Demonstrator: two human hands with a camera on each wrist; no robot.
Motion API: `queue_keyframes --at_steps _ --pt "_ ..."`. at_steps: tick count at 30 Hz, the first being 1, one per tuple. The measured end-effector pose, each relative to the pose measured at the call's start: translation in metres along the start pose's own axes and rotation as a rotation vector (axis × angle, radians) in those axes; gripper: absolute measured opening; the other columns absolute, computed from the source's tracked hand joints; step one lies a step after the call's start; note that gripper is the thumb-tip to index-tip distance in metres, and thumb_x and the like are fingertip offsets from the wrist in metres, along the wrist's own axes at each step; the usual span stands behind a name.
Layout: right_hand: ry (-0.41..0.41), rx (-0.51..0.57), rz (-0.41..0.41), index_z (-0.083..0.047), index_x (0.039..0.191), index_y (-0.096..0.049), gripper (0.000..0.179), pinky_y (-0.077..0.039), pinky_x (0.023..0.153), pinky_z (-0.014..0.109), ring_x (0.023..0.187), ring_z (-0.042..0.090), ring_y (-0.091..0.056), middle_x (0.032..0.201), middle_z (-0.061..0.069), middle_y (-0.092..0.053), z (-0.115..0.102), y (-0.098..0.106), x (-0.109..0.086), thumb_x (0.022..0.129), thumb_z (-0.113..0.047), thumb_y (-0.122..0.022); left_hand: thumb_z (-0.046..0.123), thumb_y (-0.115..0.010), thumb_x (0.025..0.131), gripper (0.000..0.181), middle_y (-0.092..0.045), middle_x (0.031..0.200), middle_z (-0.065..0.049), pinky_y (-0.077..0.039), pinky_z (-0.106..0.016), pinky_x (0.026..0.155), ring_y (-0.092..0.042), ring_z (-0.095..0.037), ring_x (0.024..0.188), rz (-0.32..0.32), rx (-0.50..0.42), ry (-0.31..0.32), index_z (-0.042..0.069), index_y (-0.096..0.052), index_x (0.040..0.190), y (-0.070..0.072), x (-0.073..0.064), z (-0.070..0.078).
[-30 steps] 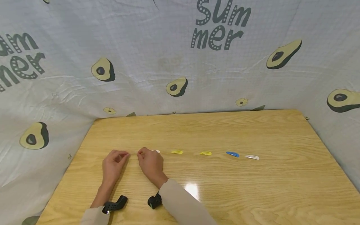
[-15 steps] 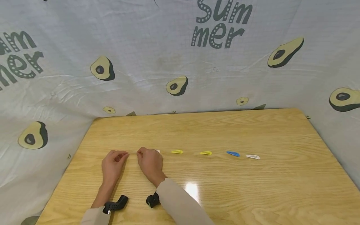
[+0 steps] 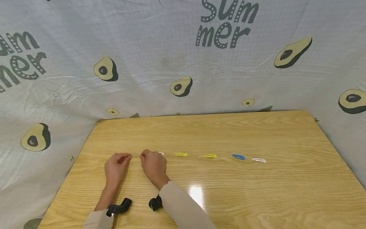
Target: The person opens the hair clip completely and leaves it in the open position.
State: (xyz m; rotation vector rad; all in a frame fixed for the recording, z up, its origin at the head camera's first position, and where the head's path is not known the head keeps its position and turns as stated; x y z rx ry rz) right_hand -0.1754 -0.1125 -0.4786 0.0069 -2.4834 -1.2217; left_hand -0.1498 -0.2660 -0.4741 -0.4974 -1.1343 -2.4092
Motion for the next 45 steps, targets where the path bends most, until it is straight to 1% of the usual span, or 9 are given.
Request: queue_keyframes --at_steps 5,15,22,27,32,35,38,41,45 --pt "-0.020 0.017 -0.017 -0.023 0.090 -0.076 0.013 -0.043 0.045 0.023 0.052 0.006 -0.058 0.070 -0.008 -0.068 -0.001 0.000 0.001 0.088 -0.035 -0.070 0.006 -0.079 0.078 0.006 -0.057 0.067 -0.004 -0.040 -0.024 0.050 -0.050 -0.014 0.056 0.002 -0.012 0.000 0.002 -0.075 0.081 0.002 0.000 0.000" --pt "-0.047 0.045 -0.015 -0.022 0.090 -0.075 0.014 -0.042 0.046 0.022 0.053 0.007 -0.058 0.069 -0.008 -0.068 -0.001 0.002 0.000 0.087 -0.035 -0.071 0.006 -0.078 0.079 0.007 -0.058 0.070 -0.005 -0.040 -0.019 0.052 -0.051 -0.013 0.058 -0.019 -0.037 0.045 0.000 -0.074 0.082 0.001 -0.001 -0.005" --pt "-0.055 0.014 -0.047 -0.021 0.099 -0.073 0.020 -0.039 0.044 0.024 0.050 0.009 -0.055 0.068 -0.006 -0.067 0.000 0.000 0.000 0.088 -0.037 -0.068 0.006 -0.078 0.079 0.007 -0.060 0.071 -0.006 -0.039 -0.019 0.052 -0.050 -0.013 0.059 -0.020 -0.042 0.055 0.000 -0.074 0.082 0.001 -0.001 -0.005" --pt "-0.028 -0.014 -0.038 -0.019 0.104 -0.070 0.025 -0.035 0.041 0.024 0.044 0.007 -0.048 0.058 -0.008 -0.060 -0.001 0.000 -0.002 0.090 -0.039 -0.066 0.005 -0.078 0.079 0.010 -0.060 0.073 -0.005 -0.039 -0.020 0.054 -0.050 -0.013 0.061 -0.021 -0.063 0.081 0.000 -0.074 0.087 0.000 -0.001 -0.006" --pt "0.000 0.134 -0.003 -0.012 0.105 -0.068 0.022 -0.031 0.037 0.019 0.039 0.001 -0.039 0.051 -0.010 -0.051 0.000 0.009 -0.007 0.093 -0.029 -0.065 0.001 -0.078 0.078 0.014 -0.058 0.072 -0.007 -0.039 -0.017 0.054 -0.052 -0.015 0.060 0.029 -0.114 0.048 -0.002 -0.073 0.091 0.002 -0.003 -0.002" --pt "-0.004 0.241 -0.008 -0.009 0.106 -0.067 0.020 -0.033 0.039 0.018 0.041 -0.001 -0.040 0.054 -0.011 -0.051 0.004 0.016 -0.009 0.093 -0.023 -0.065 0.000 -0.077 0.079 0.015 -0.058 0.073 -0.008 -0.040 -0.013 0.056 -0.053 -0.014 0.062 0.048 -0.189 0.049 -0.002 -0.072 0.093 0.004 -0.003 0.003" --pt "-0.014 0.299 -0.045 -0.009 0.107 -0.067 0.019 -0.035 0.042 0.019 0.044 0.001 -0.042 0.057 -0.011 -0.051 0.009 0.021 -0.011 0.093 -0.021 -0.064 0.001 -0.074 0.082 0.015 -0.059 0.075 -0.008 -0.042 -0.013 0.057 -0.054 -0.013 0.064 0.019 -0.294 0.063 -0.003 -0.071 0.096 0.003 -0.004 0.011" --pt "-0.017 0.341 -0.074 -0.007 0.107 -0.067 0.018 -0.037 0.042 0.021 0.045 0.002 -0.043 0.058 -0.010 -0.051 0.012 0.029 -0.011 0.093 -0.018 -0.065 0.004 -0.073 0.084 0.018 -0.060 0.075 -0.008 -0.045 -0.015 0.059 -0.054 -0.013 0.065 -0.051 -0.377 0.068 -0.003 -0.070 0.100 0.001 -0.004 0.021" --pt "-0.028 0.354 -0.080 -0.007 0.107 -0.066 0.018 -0.038 0.042 0.022 0.045 0.003 -0.044 0.059 -0.010 -0.051 0.018 0.039 -0.010 0.092 -0.017 -0.065 0.006 -0.074 0.084 0.019 -0.060 0.071 -0.005 -0.044 -0.019 0.054 -0.053 -0.011 0.059 -0.148 -0.377 0.064 -0.002 -0.070 0.101 -0.004 -0.004 0.034"
Point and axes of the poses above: each hand's wrist, its own x-axis towards the middle knuckle, its own y-axis out of the back of the hand, z = x × y, the point moved 4 cm from there along x, towards the middle knuckle
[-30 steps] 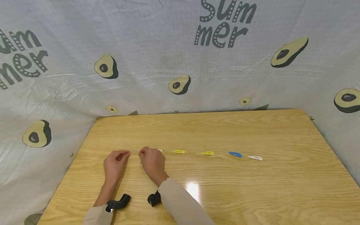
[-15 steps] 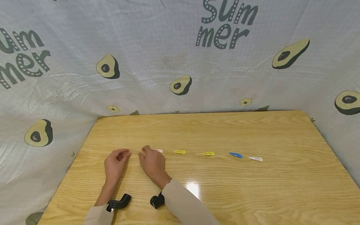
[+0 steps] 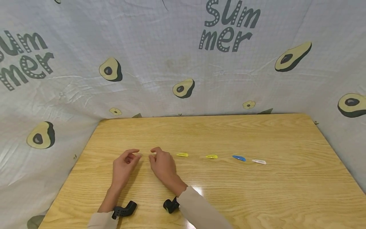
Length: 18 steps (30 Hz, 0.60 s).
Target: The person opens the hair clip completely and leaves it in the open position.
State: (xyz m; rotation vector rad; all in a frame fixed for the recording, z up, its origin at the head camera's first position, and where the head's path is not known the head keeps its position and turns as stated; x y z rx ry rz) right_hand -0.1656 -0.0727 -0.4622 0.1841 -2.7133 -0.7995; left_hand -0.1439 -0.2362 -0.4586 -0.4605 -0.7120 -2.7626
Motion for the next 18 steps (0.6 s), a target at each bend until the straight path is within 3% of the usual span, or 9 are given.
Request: queue_keyframes --at_steps 7,13,18 --pt "-0.054 -0.056 0.049 -0.008 0.103 -0.068 0.017 -0.037 0.043 0.023 0.047 0.003 -0.044 0.059 -0.010 -0.053 0.013 0.017 0.001 0.089 -0.018 -0.068 0.004 -0.074 0.083 0.020 -0.058 0.067 -0.002 -0.038 -0.022 0.045 -0.047 -0.009 0.051 -0.135 0.080 0.025 -0.003 -0.070 0.101 -0.020 0.003 0.012" --pt "-0.084 -0.095 0.037 -0.008 0.102 -0.068 0.017 -0.040 0.047 0.024 0.052 0.004 -0.049 0.065 -0.008 -0.059 0.023 0.020 -0.001 0.088 -0.017 -0.070 0.004 -0.073 0.084 0.020 -0.060 0.068 -0.004 -0.039 -0.022 0.043 -0.049 -0.010 0.049 -0.174 0.100 0.070 -0.003 -0.070 0.103 -0.033 0.008 0.014" --pt "-0.087 -0.135 0.045 -0.009 0.100 -0.068 0.017 -0.039 0.046 0.024 0.052 0.005 -0.048 0.064 -0.008 -0.057 0.025 0.021 -0.001 0.087 -0.018 -0.071 0.004 -0.072 0.085 0.020 -0.056 0.062 -0.002 -0.036 -0.021 0.043 -0.044 -0.008 0.048 -0.215 0.156 0.037 -0.004 -0.069 0.103 -0.045 0.009 0.014"
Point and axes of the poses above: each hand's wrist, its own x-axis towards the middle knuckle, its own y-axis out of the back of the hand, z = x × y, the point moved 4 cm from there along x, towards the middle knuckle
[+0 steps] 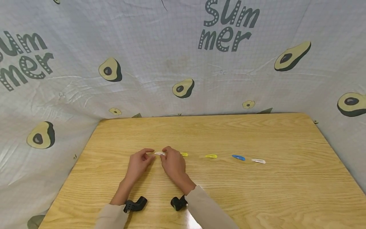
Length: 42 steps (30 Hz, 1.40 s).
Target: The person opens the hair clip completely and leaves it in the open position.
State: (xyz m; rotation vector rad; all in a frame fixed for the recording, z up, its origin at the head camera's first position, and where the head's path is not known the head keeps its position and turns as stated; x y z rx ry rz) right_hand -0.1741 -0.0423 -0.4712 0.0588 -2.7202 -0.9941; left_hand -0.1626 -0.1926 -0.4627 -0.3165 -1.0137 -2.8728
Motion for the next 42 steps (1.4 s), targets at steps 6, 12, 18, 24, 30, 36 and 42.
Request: queue_keyframes --at_steps 6,12,18,24,30,36,42 --pt "-0.012 -0.058 0.009 -0.011 0.100 -0.069 0.017 -0.036 0.042 0.024 0.048 0.004 -0.044 0.061 -0.009 -0.050 0.0011 -0.0022 0.0015 0.087 -0.021 -0.072 0.003 -0.071 0.085 0.015 -0.050 0.056 0.001 -0.030 -0.020 0.042 -0.035 -0.004 0.043 0.010 0.055 0.005 -0.002 -0.070 0.099 -0.0069 0.0014 -0.0005" --pt "-0.048 -0.102 0.020 -0.013 0.098 -0.069 0.016 -0.036 0.041 0.025 0.048 0.006 -0.045 0.061 -0.009 -0.050 0.0003 -0.0023 0.0039 0.087 -0.023 -0.071 0.003 -0.074 0.083 0.012 -0.049 0.055 0.002 -0.030 -0.020 0.042 -0.036 -0.006 0.043 0.056 0.058 0.046 0.000 -0.072 0.094 -0.0091 0.0045 0.0000" --pt "-0.054 -0.133 0.032 -0.014 0.096 -0.069 0.014 -0.035 0.041 0.026 0.048 0.007 -0.045 0.060 -0.008 -0.050 -0.0002 -0.0024 0.0056 0.086 -0.023 -0.073 0.003 -0.073 0.083 0.009 -0.049 0.055 0.001 -0.030 -0.020 0.042 -0.037 -0.007 0.042 0.070 0.047 0.071 0.001 -0.073 0.091 -0.0107 0.0070 -0.0017" --pt "-0.059 -0.138 0.032 -0.017 0.089 -0.068 0.009 -0.035 0.040 0.027 0.047 0.008 -0.044 0.060 -0.008 -0.049 0.0004 -0.0041 0.0059 0.086 -0.023 -0.073 0.005 -0.074 0.083 0.009 -0.049 0.056 0.001 -0.029 -0.021 0.042 -0.036 -0.007 0.043 0.067 0.051 0.096 0.001 -0.072 0.091 -0.0108 0.0076 -0.0038" --pt "-0.066 -0.129 0.011 -0.019 0.081 -0.068 0.009 -0.035 0.040 0.027 0.047 0.008 -0.045 0.060 -0.008 -0.051 0.0000 -0.0060 0.0049 0.086 -0.025 -0.073 0.006 -0.073 0.084 0.012 -0.050 0.055 0.001 -0.029 -0.021 0.042 -0.037 -0.008 0.042 0.056 0.053 0.103 0.000 -0.071 0.095 -0.0103 0.0074 -0.0055" --pt "-0.066 -0.097 -0.031 -0.019 0.078 -0.068 0.011 -0.037 0.042 0.026 0.051 0.007 -0.047 0.061 -0.009 -0.053 0.0017 -0.0059 0.0056 0.085 -0.024 -0.074 0.005 -0.072 0.084 0.011 -0.050 0.056 0.002 -0.028 -0.020 0.041 -0.037 -0.008 0.043 0.042 0.043 0.109 0.000 -0.072 0.094 -0.0099 0.0061 -0.0048" --pt "-0.078 0.038 -0.088 -0.015 0.080 -0.069 0.009 -0.039 0.046 0.026 0.055 0.008 -0.049 0.063 -0.007 -0.056 0.0053 -0.0011 0.0084 0.084 -0.021 -0.075 0.003 -0.072 0.084 0.008 -0.054 0.058 -0.002 -0.030 -0.019 0.037 -0.039 -0.008 0.039 0.041 -0.005 0.121 -0.002 -0.071 0.090 -0.0077 0.0039 -0.0018"
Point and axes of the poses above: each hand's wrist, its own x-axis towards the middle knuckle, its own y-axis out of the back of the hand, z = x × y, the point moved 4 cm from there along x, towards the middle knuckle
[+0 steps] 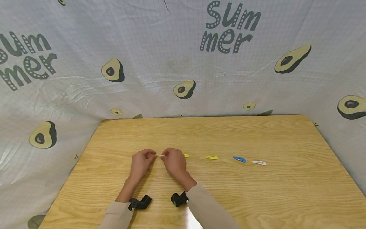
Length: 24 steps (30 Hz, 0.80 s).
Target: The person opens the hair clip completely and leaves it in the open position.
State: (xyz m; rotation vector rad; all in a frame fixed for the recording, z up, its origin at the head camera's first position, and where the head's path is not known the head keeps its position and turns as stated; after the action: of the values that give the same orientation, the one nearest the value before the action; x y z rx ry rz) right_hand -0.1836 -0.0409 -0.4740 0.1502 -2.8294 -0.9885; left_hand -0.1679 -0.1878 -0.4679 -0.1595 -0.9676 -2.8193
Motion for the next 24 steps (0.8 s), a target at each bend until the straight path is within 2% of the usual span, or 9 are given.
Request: queue_keyframes --at_steps 6,13,17,21,24 --pt "0.033 0.131 -0.030 -0.011 0.080 -0.070 0.009 -0.039 0.049 0.025 0.052 0.008 -0.047 0.058 -0.005 -0.053 0.004 0.007 0.000 0.085 -0.017 -0.074 0.005 -0.073 0.084 0.007 -0.057 0.061 -0.003 -0.032 -0.019 0.039 -0.042 -0.007 0.042 0.009 -0.058 0.014 0.000 -0.071 0.088 0.004 -0.003 0.004" --pt "0.052 0.179 -0.078 -0.012 0.083 -0.070 0.010 -0.041 0.052 0.025 0.055 0.009 -0.049 0.061 -0.005 -0.055 0.004 0.022 -0.003 0.086 -0.021 -0.073 0.008 -0.076 0.081 0.006 -0.063 0.066 -0.001 -0.041 -0.021 0.050 -0.053 -0.011 0.057 0.063 -0.101 -0.044 0.004 -0.071 0.081 0.008 -0.007 0.014" --pt "0.079 0.200 -0.099 -0.011 0.084 -0.069 0.011 -0.044 0.055 0.025 0.059 0.010 -0.053 0.066 -0.005 -0.058 0.002 0.032 -0.005 0.086 -0.021 -0.073 0.008 -0.075 0.082 0.007 -0.066 0.071 -0.004 -0.048 -0.023 0.054 -0.060 -0.019 0.062 0.047 -0.203 -0.028 0.002 -0.071 0.082 0.005 -0.010 0.016" --pt "0.099 0.227 -0.117 -0.011 0.085 -0.069 0.011 -0.045 0.054 0.026 0.060 0.011 -0.053 0.070 -0.005 -0.060 0.001 0.041 -0.010 0.087 -0.021 -0.072 0.001 -0.071 0.084 0.007 -0.066 0.074 -0.016 -0.054 -0.038 0.059 -0.064 -0.037 0.068 0.002 -0.338 0.010 -0.006 -0.069 0.086 0.008 -0.018 0.034" --pt "0.108 0.231 -0.135 -0.010 0.086 -0.068 0.010 -0.045 0.054 0.025 0.060 0.011 -0.053 0.072 -0.005 -0.060 0.002 0.046 -0.014 0.088 -0.020 -0.071 -0.004 -0.068 0.085 0.008 -0.065 0.077 -0.023 -0.053 -0.048 0.065 -0.063 -0.046 0.072 -0.025 -0.377 0.008 -0.011 -0.066 0.088 0.013 -0.026 0.054"
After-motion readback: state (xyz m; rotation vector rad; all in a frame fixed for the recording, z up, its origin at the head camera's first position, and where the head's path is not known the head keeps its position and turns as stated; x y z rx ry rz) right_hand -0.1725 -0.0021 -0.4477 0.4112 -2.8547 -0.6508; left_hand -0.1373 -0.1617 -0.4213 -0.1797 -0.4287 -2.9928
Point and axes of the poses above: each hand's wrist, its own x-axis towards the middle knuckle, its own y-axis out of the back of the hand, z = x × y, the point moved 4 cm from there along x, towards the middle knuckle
